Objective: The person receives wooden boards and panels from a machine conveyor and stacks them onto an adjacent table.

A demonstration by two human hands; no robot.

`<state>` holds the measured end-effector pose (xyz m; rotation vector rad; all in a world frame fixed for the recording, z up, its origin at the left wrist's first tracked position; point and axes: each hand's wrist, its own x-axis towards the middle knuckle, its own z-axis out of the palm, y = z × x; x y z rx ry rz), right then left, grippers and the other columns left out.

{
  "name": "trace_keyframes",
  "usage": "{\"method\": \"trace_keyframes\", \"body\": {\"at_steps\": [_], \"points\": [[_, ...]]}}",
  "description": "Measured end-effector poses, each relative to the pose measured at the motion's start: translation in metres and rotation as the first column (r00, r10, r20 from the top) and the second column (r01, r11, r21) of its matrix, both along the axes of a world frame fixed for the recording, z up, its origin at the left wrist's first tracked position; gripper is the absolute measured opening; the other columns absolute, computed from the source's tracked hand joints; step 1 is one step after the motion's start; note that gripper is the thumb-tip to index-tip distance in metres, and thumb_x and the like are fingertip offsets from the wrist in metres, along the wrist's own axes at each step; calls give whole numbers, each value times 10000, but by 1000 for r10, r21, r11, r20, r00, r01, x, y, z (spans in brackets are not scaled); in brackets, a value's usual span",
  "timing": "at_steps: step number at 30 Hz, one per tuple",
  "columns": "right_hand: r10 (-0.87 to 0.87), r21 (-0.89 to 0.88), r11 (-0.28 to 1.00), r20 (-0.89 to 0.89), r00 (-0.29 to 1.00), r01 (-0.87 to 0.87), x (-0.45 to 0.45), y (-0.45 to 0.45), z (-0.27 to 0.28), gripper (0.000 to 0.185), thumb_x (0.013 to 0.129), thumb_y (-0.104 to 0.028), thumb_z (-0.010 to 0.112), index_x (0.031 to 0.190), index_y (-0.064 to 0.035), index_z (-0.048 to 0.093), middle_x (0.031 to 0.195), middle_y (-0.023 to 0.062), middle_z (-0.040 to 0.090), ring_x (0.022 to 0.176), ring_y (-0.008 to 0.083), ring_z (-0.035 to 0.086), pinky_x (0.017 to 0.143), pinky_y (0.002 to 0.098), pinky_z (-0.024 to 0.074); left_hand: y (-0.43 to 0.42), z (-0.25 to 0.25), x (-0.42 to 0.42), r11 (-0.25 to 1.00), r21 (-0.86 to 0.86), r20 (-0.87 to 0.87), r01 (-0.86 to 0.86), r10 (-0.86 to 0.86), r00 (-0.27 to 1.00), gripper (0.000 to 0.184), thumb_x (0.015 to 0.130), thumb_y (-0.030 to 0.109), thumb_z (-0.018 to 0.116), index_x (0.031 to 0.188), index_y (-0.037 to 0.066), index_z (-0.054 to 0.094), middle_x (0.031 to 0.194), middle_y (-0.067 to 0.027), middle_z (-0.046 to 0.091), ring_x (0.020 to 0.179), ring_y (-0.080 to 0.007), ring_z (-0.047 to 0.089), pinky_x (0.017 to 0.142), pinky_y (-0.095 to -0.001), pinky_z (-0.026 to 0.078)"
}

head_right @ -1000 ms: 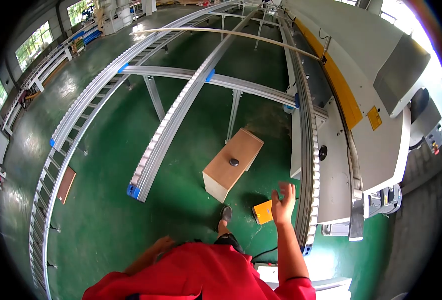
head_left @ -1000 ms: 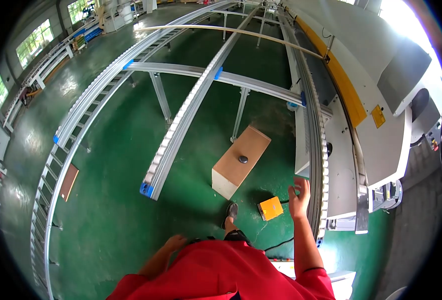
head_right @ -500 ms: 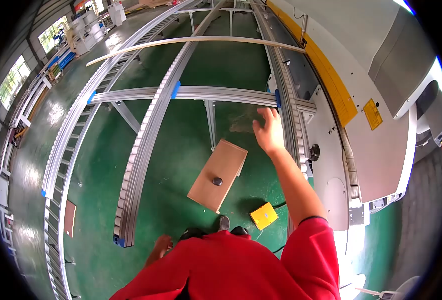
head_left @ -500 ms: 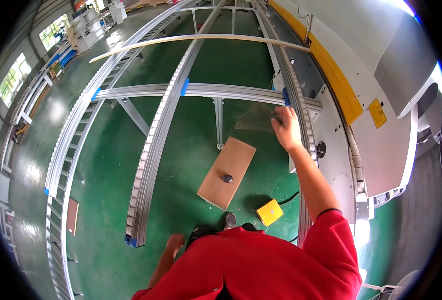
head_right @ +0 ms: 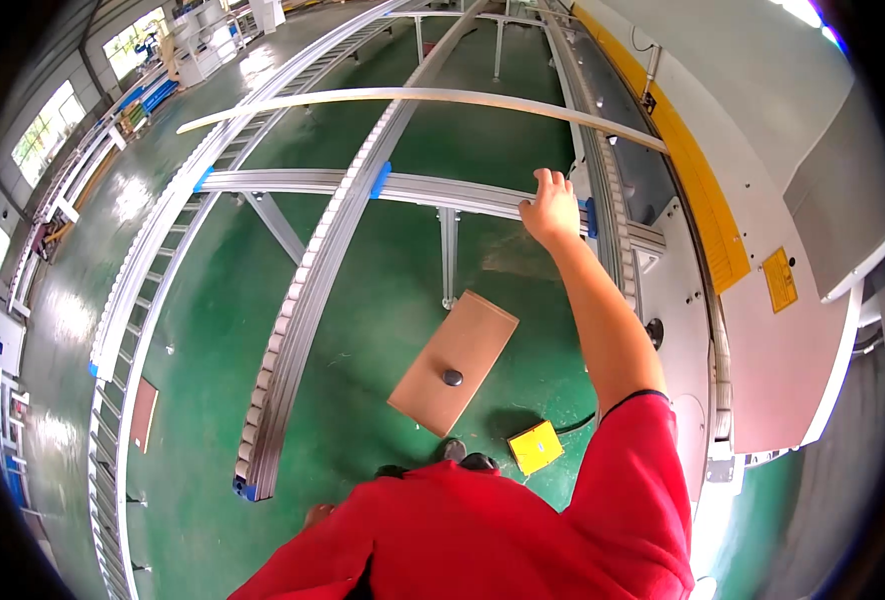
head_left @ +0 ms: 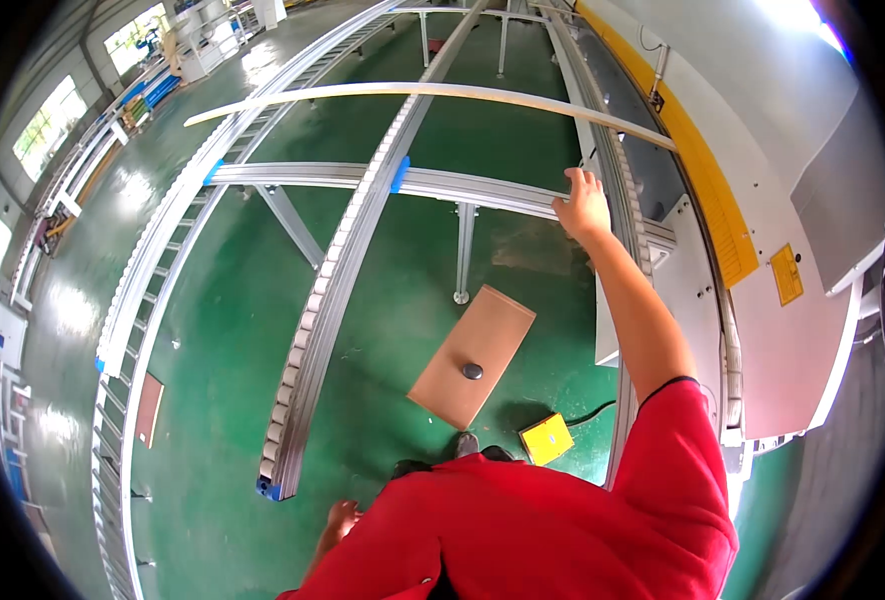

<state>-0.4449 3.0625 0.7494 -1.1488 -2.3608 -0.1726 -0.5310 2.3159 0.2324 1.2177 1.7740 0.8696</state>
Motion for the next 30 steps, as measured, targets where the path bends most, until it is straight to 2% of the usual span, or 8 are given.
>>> {"method": "trace_keyframes", "body": {"at_steps": [7,13,16,18,20,22,24,30], "points": [[-140,-107,982,143,980,156,-29,36,-4,590,733,-181,673,1276,-93,457,1275,131,503,1208,313,465,992,418,411,28,30,10,913,-275,222,-301,365,904,274,931,276,491,1066,43,542,812,-133,638,651,-231,612,570,-356,481],[-154,-137,973,210,966,184,-46,50,-10,660,723,-221,689,1319,-100,432,1301,137,498,1237,324,448,1023,425,397,39,54,18,787,-472,258,-397,554,791,272,918,284,527,1045,45,545,786,-119,636,633,-220,610,575,-356,483],[-85,-69,993,171,982,98,-51,71,-29,622,715,-173,668,1297,-84,467,1277,147,521,1218,322,468,1022,412,400,38,62,23,787,-470,228,-400,546,806,255,920,276,528,1001,37,561,761,-106,629,603,-208,598,563,-344,477],[-67,-128,988,137,988,85,-59,57,-19,607,708,-151,665,1284,-74,490,1282,161,527,1227,330,465,1036,410,394,33,68,36,693,-553,245,-463,666,705,247,919,270,537,968,30,574,744,-96,623,589,-198,588,551,-331,470],[-61,-171,981,188,980,94,-69,53,-16,668,699,-161,680,1322,-75,457,1347,162,483,1262,338,434,1044,406,389,52,93,35,432,-768,257,-472,884,390,243,917,264,551,937,24,587,729,-86,618,583,-187,578,540,-317,463],[-35,-69,996,172,984,48,-71,71,-39,732,694,-177,687,1363,-83,404,1405,157,427,1312,342,376,1055,424,371,56,114,41,409,-758,244,-508,900,361,248,910,262,568,941,17,592,720,-80,613,591,-182,579,541,-304,467],[-95,-177,974,251,963,142,-77,68,-36,794,683,-196,690,1395,-88,355,1447,149,378,1350,339,323,1086,443,319,57,125,48,391,-745,224,-540,910,350,255,904,264,581,941,12,600,717,-75,611,603,-179,583,549,-297,475],[-18,-191,978,319,948,82,-82,92,-66,842,668,-227,700,1415,-95,335,1477,128,343,1378,320,282,1140,445,215,59,158,68,379,-717,185,-585,913,364,282,898,274,590,893,-5,629,747,-85,630,680,-174,608,613,-309,500]]}}
